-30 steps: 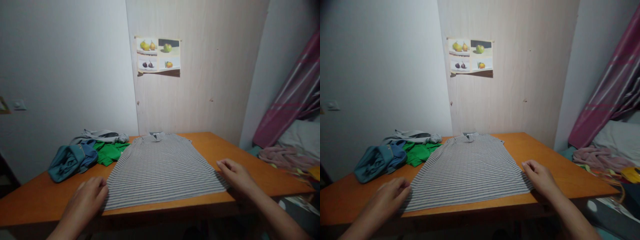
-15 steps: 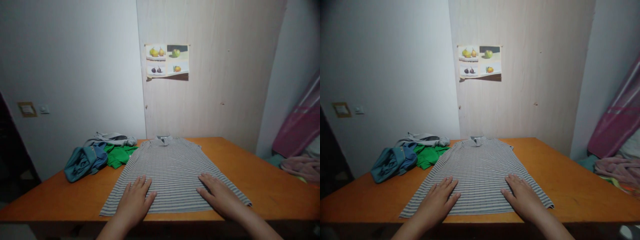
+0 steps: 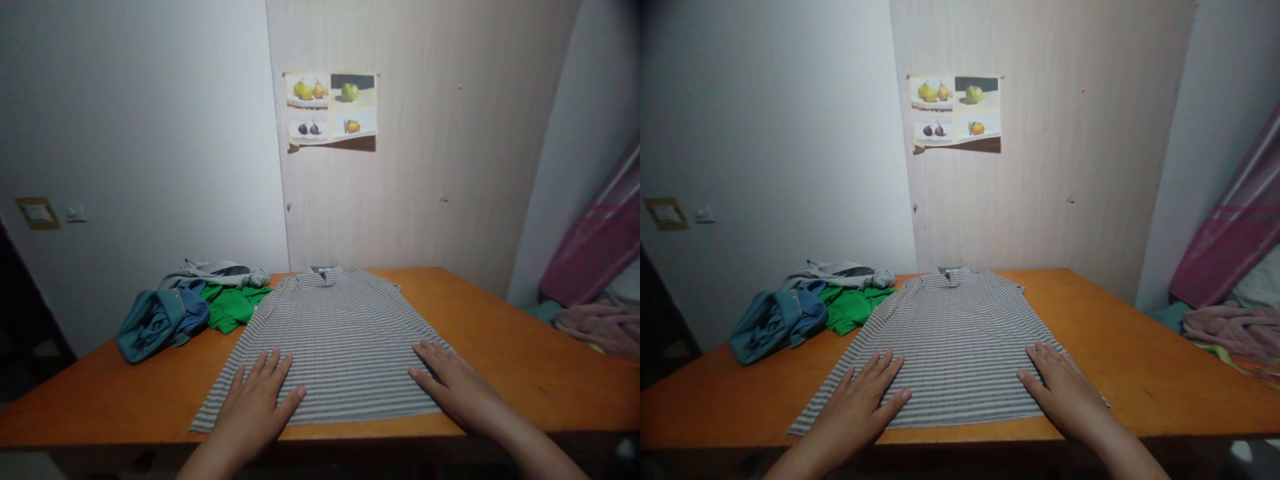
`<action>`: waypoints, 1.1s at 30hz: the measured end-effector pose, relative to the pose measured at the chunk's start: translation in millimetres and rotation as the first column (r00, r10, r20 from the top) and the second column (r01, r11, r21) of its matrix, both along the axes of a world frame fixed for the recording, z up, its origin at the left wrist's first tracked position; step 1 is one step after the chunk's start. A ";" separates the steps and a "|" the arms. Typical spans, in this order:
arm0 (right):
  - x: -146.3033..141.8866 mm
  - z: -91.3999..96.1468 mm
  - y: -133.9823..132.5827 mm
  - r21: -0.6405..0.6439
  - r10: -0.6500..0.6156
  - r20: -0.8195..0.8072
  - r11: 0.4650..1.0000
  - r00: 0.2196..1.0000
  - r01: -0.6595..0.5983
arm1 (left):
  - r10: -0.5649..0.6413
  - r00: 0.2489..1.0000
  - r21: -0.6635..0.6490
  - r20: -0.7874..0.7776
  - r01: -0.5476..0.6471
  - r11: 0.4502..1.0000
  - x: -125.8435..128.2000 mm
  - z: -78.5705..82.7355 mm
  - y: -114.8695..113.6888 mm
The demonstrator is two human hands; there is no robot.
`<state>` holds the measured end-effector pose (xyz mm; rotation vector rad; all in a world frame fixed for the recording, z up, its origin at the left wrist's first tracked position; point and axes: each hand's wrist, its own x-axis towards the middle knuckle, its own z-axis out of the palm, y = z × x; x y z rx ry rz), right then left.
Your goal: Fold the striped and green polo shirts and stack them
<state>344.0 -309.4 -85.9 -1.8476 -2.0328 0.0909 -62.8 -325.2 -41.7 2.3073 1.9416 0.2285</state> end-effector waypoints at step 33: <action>-18.8 25.4 -26.2 0.154 0.180 -0.261 0.978 0.948 -0.143 | -0.443 0.787 0.104 0.430 0.445 0.890 32.5 19.8 -10.5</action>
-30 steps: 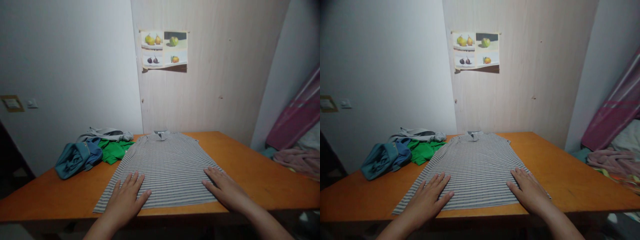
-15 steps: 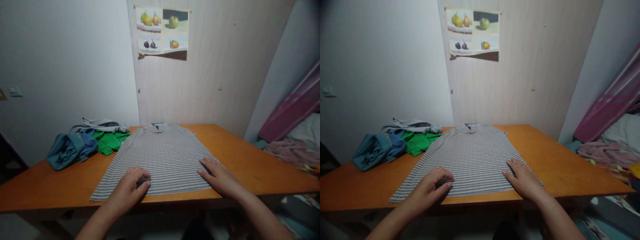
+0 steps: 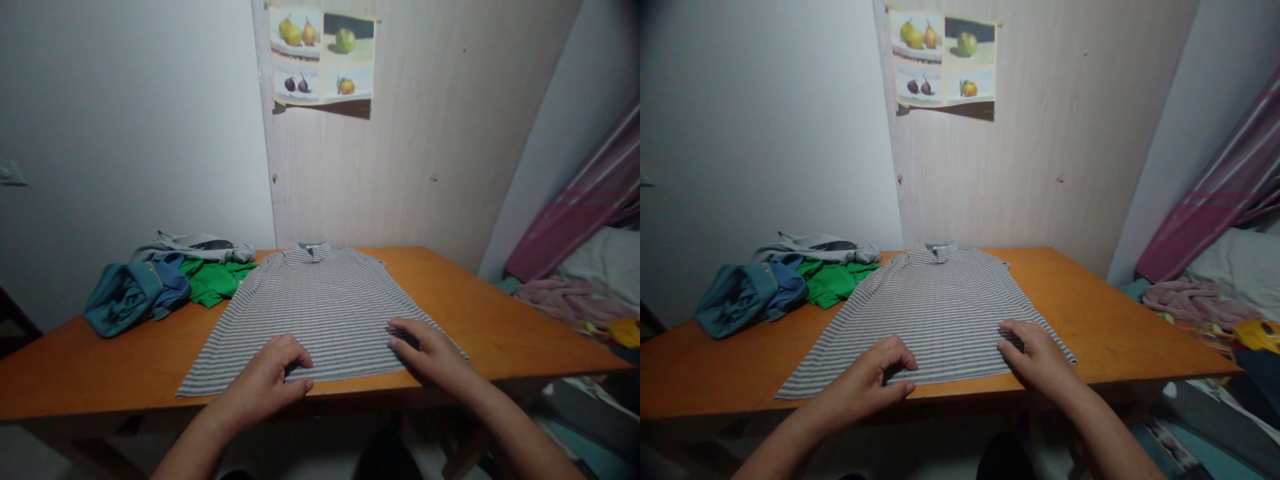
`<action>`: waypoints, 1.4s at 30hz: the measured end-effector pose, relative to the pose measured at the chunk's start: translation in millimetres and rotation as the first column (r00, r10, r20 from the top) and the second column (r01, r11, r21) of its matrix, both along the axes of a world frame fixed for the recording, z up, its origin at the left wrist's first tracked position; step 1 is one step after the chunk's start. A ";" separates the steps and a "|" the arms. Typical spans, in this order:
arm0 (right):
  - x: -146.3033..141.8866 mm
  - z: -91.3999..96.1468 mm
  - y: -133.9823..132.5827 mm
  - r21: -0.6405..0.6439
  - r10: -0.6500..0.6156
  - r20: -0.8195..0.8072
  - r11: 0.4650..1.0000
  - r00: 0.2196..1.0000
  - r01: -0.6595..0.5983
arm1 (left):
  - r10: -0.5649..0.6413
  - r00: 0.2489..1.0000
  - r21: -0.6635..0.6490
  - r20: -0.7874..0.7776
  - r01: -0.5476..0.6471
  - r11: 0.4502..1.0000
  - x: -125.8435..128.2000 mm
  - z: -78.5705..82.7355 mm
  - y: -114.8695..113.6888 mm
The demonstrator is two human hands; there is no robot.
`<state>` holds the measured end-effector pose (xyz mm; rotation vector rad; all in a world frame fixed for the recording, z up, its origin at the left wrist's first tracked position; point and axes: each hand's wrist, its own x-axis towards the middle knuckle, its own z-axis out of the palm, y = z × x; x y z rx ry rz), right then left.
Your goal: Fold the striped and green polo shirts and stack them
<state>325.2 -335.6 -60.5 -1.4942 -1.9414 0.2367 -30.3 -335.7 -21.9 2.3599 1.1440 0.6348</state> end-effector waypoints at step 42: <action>-92.5 38.2 3.4 -0.258 0.257 0.090 0.939 0.962 -0.227 | 0.122 0.988 -0.034 0.097 -0.119 0.992 2.6 -5.4 3.3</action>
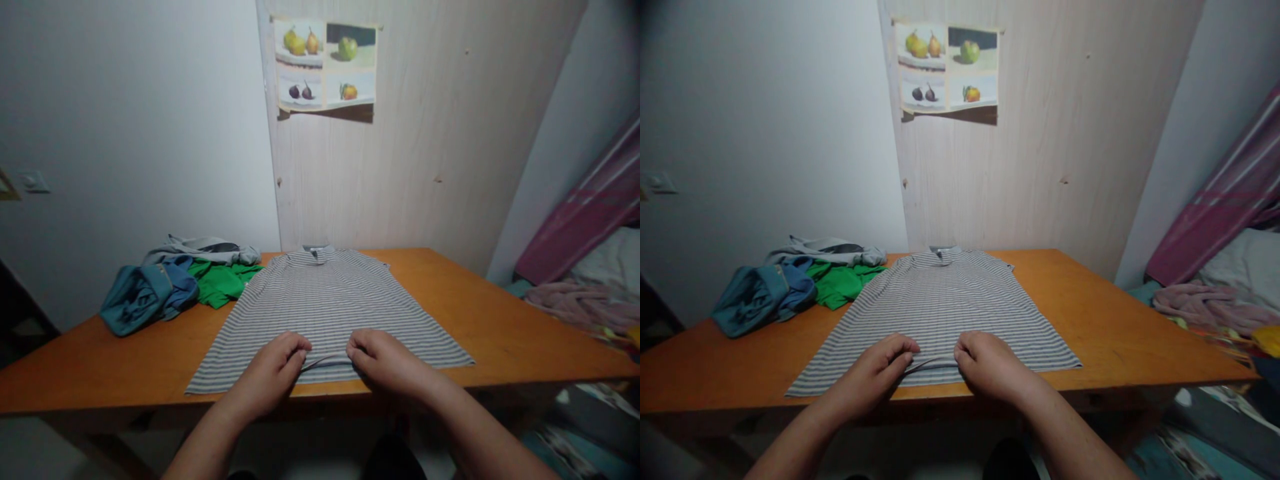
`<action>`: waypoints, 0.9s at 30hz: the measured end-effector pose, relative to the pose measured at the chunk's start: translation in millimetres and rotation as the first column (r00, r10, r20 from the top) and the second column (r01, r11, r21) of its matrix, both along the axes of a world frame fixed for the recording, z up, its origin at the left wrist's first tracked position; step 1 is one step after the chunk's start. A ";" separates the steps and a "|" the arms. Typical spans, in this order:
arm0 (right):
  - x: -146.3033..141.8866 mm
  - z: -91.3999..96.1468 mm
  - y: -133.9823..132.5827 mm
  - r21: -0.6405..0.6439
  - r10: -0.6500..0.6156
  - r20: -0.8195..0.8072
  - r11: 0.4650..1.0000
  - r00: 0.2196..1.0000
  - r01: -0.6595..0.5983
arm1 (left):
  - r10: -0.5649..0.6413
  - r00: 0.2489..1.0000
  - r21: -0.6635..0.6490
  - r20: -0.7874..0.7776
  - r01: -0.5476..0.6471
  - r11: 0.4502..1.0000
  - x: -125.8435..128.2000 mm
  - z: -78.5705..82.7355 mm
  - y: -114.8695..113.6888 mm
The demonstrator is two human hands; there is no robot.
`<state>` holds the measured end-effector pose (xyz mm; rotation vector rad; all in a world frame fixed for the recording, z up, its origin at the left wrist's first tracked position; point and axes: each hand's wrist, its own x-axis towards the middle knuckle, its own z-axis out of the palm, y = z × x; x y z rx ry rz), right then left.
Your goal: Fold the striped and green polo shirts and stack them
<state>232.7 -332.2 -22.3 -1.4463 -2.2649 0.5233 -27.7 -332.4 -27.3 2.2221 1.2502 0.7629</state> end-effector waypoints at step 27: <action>3.1 -0.9 8.7 -0.063 0.017 -0.049 0.998 0.999 -0.020 | 0.025 0.999 -0.043 0.039 -0.023 0.999 -5.6 -2.9 3.1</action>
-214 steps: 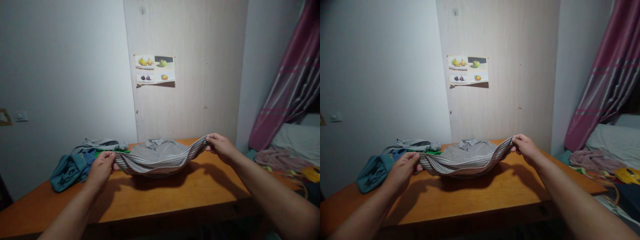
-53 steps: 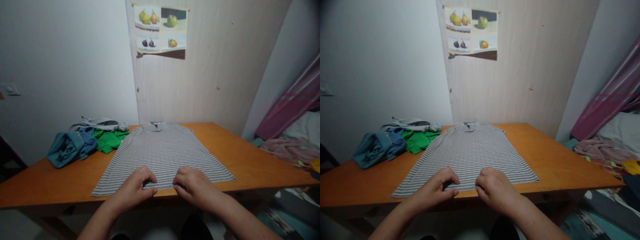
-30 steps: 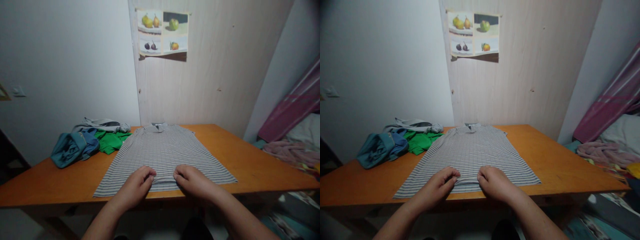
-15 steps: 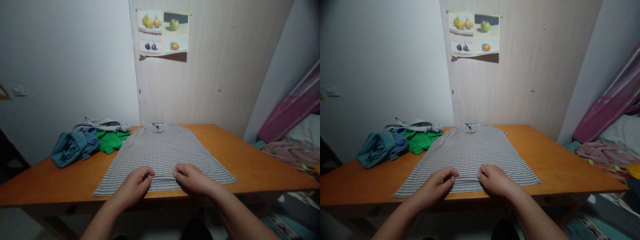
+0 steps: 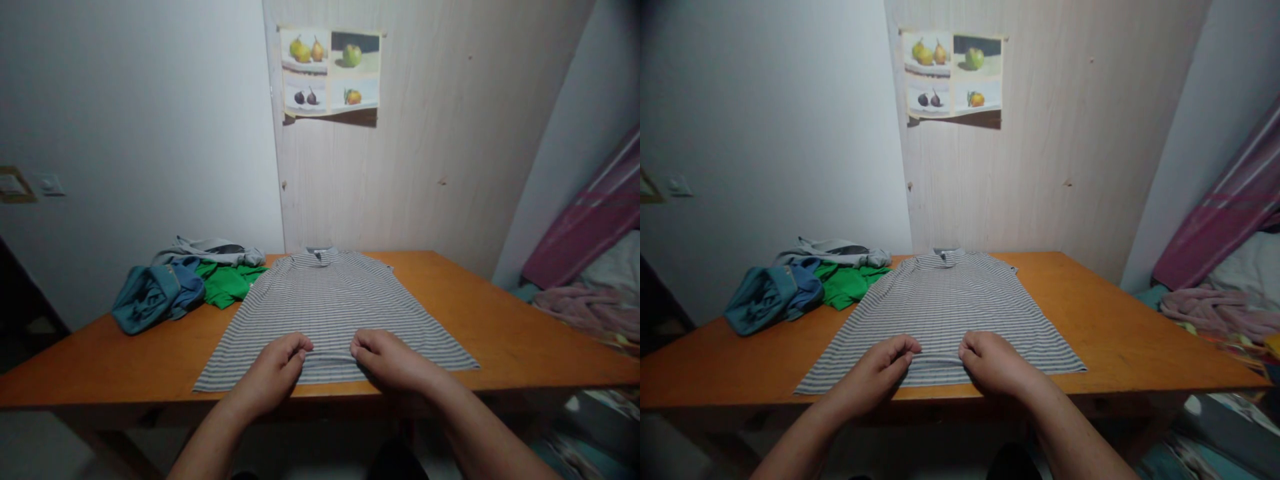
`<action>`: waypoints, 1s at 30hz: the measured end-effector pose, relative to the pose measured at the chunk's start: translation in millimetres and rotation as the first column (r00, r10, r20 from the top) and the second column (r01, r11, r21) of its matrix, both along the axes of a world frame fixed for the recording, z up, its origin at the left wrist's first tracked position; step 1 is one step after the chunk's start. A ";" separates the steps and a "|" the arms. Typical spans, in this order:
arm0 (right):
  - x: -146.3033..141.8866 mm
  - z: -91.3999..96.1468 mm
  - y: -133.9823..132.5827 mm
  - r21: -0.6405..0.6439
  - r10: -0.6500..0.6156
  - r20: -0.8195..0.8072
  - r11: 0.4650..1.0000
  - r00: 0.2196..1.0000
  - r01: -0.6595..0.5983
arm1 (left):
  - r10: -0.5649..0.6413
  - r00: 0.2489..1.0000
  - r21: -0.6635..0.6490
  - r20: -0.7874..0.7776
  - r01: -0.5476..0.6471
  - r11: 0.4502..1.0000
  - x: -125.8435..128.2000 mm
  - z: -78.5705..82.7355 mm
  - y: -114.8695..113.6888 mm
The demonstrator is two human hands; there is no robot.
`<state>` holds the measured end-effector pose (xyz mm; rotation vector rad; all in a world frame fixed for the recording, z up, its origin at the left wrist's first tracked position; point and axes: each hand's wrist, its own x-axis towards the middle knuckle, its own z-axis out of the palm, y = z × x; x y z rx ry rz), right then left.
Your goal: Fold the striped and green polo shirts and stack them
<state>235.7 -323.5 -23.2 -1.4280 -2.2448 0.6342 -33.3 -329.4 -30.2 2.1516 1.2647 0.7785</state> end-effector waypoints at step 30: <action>-0.4 -8.6 -11.7 0.005 -0.022 -0.119 1.000 0.993 0.022 | 0.050 0.989 -0.174 0.138 -0.025 0.984 4.4 -9.1 -2.8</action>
